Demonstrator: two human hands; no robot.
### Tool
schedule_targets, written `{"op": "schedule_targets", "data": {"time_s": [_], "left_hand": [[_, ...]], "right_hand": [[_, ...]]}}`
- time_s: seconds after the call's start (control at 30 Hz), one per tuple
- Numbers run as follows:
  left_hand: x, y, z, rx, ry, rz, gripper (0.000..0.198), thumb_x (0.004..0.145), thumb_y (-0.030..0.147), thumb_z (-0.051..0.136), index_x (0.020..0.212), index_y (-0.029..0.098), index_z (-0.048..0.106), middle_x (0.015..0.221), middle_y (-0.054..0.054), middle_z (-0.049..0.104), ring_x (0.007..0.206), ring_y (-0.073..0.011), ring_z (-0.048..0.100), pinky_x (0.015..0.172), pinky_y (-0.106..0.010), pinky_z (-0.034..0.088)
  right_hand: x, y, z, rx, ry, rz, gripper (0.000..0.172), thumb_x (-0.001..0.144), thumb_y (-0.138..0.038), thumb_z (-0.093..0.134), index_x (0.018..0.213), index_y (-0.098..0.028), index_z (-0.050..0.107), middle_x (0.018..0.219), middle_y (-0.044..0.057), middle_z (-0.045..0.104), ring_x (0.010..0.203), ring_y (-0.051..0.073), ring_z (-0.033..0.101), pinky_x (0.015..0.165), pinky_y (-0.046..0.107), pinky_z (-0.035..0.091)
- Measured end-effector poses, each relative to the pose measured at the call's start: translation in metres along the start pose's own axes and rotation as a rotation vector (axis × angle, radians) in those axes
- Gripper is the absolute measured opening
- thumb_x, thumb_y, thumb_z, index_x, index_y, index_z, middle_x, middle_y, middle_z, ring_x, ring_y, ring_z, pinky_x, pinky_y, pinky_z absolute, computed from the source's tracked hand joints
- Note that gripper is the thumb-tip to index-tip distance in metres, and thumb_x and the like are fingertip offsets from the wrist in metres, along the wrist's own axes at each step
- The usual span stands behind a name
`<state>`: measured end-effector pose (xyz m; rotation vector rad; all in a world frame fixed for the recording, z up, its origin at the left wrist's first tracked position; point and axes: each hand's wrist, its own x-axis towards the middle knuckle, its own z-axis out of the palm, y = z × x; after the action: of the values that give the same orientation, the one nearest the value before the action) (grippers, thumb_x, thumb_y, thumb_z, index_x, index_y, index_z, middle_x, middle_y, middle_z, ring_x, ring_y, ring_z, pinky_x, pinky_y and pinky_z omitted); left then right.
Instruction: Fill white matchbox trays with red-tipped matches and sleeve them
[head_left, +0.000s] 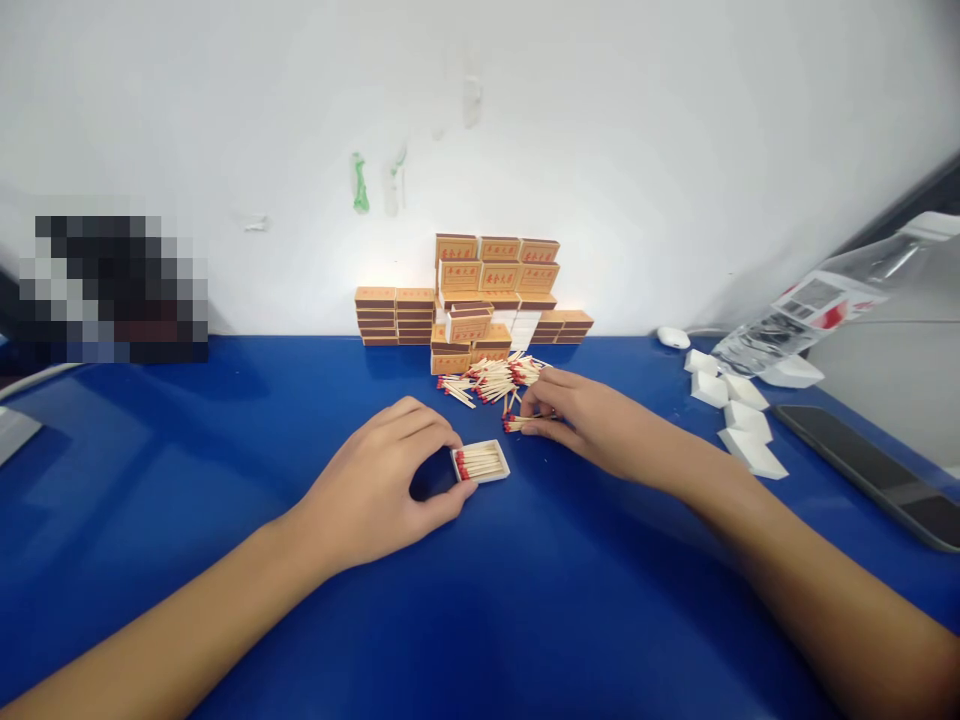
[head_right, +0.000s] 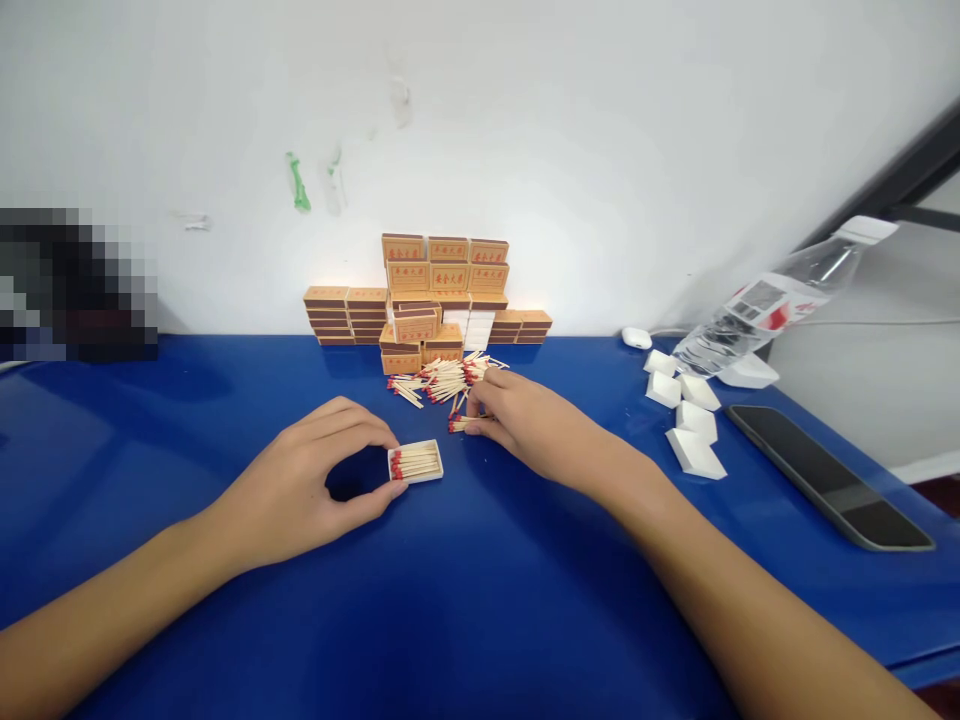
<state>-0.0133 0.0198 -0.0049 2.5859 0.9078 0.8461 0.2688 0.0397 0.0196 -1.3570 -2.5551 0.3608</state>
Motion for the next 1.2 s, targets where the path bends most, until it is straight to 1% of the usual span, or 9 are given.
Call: {"op": "schedule_targets", "data": {"time_s": [0.07,0.13,0.47,0.7,0.8,0.9,0.97,1.1,1.2], "left_hand": [[0.0,0.0,0.0,-0.003,0.0,0.0,0.012,0.094,0.027,0.073,0.103,0.019,0.071,0.101,-0.005,0.073,0.098,-0.0234,0.064,0.092,-0.041,0.054],[0.0,0.0,0.001,-0.002,0.001,0.003,0.012,0.094,0.028,0.074,0.103,0.02,0.071,0.102,-0.005,0.074,0.099,-0.0233,0.064,0.093,-0.041,0.054],[-0.001,0.0,0.0,-0.003,0.004,-0.004,0.012,0.094,0.028,0.074,0.102,0.02,0.071,0.102,-0.005,0.074,0.099,-0.0228,0.064,0.092,-0.041,0.054],[-0.001,-0.001,0.002,0.0,-0.005,0.0,0.014,0.094,0.028,0.075,0.104,0.02,0.072,0.103,-0.005,0.073,0.1,-0.0238,0.064,0.092,-0.042,0.054],[-0.001,-0.001,0.001,-0.012,-0.002,-0.002,0.014,0.094,0.028,0.075,0.104,0.02,0.071,0.103,-0.005,0.074,0.1,-0.0235,0.064,0.092,-0.041,0.055],[0.0,0.0,0.001,-0.013,0.0,-0.008,0.015,0.093,0.028,0.075,0.104,0.02,0.072,0.104,-0.005,0.074,0.101,-0.0238,0.064,0.092,-0.042,0.055],[-0.001,0.0,0.002,-0.012,0.001,-0.006,0.015,0.093,0.027,0.075,0.105,0.019,0.071,0.104,-0.005,0.075,0.1,-0.024,0.064,0.092,-0.042,0.055],[-0.002,0.001,0.002,-0.011,0.003,0.013,0.015,0.092,0.026,0.075,0.104,0.018,0.071,0.102,-0.006,0.074,0.098,-0.0238,0.064,0.089,-0.042,0.055],[-0.002,0.0,0.002,-0.013,0.001,0.02,0.013,0.093,0.027,0.074,0.102,0.018,0.07,0.1,-0.005,0.074,0.097,-0.0237,0.064,0.088,-0.041,0.055]], "right_hand": [[0.001,0.0,0.002,0.002,-0.021,0.054,0.021,0.108,-0.036,0.055,0.095,-0.02,0.06,0.104,0.009,0.066,0.093,0.024,0.063,0.082,0.037,0.05],[0.001,0.001,0.005,-0.009,-0.032,0.076,0.021,0.109,-0.036,0.055,0.094,-0.02,0.058,0.103,0.01,0.065,0.091,0.024,0.062,0.08,0.037,0.049],[-0.001,0.007,0.01,0.038,-0.04,0.082,0.023,0.11,-0.038,0.051,0.095,-0.022,0.053,0.102,0.009,0.062,0.089,0.023,0.058,0.079,0.037,0.045],[0.0,0.004,0.008,0.027,-0.032,0.078,0.019,0.111,-0.032,0.049,0.098,-0.02,0.056,0.108,0.01,0.062,0.094,0.024,0.06,0.082,0.038,0.046],[-0.001,-0.003,0.005,0.05,-0.028,0.072,0.019,0.111,-0.032,0.049,0.098,-0.02,0.056,0.108,0.011,0.063,0.095,0.024,0.061,0.083,0.038,0.047],[-0.005,-0.016,0.002,0.071,-0.002,0.018,0.016,0.111,-0.03,0.051,0.1,-0.02,0.055,0.107,0.009,0.064,0.096,0.024,0.063,0.085,0.038,0.049],[-0.008,-0.027,0.004,0.056,0.024,-0.028,0.015,0.111,-0.028,0.05,0.1,-0.021,0.055,0.105,0.008,0.065,0.093,0.023,0.063,0.081,0.036,0.049],[-0.01,-0.047,0.014,-0.025,0.075,-0.097,0.014,0.111,-0.025,0.05,0.101,-0.02,0.058,0.106,0.008,0.065,0.086,0.021,0.064,0.074,0.034,0.05],[-0.009,-0.053,0.023,-0.135,0.087,-0.146,0.013,0.109,-0.024,0.054,0.101,-0.018,0.061,0.104,0.009,0.066,0.083,0.021,0.065,0.072,0.035,0.052]]}}
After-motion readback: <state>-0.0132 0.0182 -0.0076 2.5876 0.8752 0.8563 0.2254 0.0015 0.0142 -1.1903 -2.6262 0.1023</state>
